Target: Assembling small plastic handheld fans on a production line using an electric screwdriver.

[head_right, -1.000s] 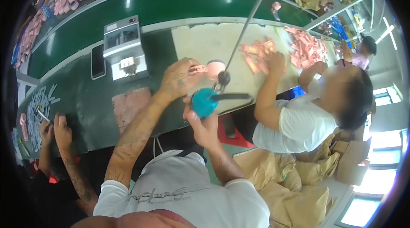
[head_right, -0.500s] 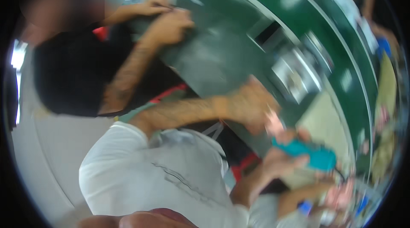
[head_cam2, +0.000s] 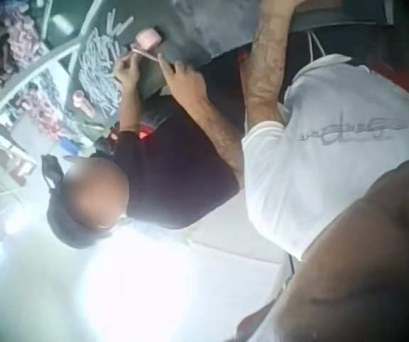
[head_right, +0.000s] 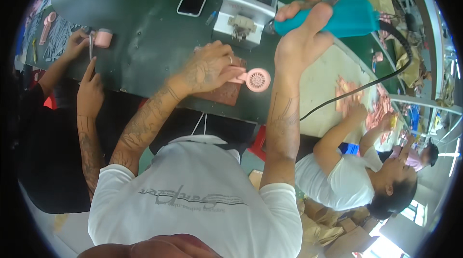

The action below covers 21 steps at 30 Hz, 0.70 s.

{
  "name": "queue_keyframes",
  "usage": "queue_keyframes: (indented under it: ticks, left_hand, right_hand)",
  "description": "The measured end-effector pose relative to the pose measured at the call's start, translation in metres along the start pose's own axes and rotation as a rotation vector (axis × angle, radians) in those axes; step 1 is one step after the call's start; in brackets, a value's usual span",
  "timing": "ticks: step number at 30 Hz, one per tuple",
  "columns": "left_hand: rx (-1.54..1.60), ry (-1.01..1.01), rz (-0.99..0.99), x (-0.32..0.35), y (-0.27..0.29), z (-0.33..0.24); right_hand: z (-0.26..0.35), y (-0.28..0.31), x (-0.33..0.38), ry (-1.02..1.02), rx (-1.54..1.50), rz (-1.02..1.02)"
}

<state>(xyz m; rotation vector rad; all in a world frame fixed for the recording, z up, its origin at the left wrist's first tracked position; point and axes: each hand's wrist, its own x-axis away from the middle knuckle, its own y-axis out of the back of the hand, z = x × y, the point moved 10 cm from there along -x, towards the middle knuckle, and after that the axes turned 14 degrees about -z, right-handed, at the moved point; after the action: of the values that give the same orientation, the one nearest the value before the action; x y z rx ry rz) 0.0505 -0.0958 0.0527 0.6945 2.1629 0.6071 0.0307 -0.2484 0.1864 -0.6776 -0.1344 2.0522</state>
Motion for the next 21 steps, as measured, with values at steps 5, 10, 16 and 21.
queue_keyframes:
  ticks: [5, 10, 16, 21]
  left_hand:
    - [-0.070, -0.115, -0.107, 0.013, -0.003, -0.006]
    - [-0.038, -0.125, -0.102, 0.018, 0.002, 0.001]
    - [-0.027, -0.070, -0.011, 0.016, -0.005, 0.005]
    - [-0.036, -0.049, -0.027, 0.014, 0.002, 0.006]
  right_hand:
    - [-0.047, -0.005, 0.023, 0.028, 0.047, 0.097]
    - [-0.069, -0.027, 0.031, -0.020, 0.004, 0.089]
    - [-0.090, -0.020, 0.036, 0.059, 0.081, 0.195]
    - [-0.068, -0.008, 0.043, -0.087, 0.132, 0.097]
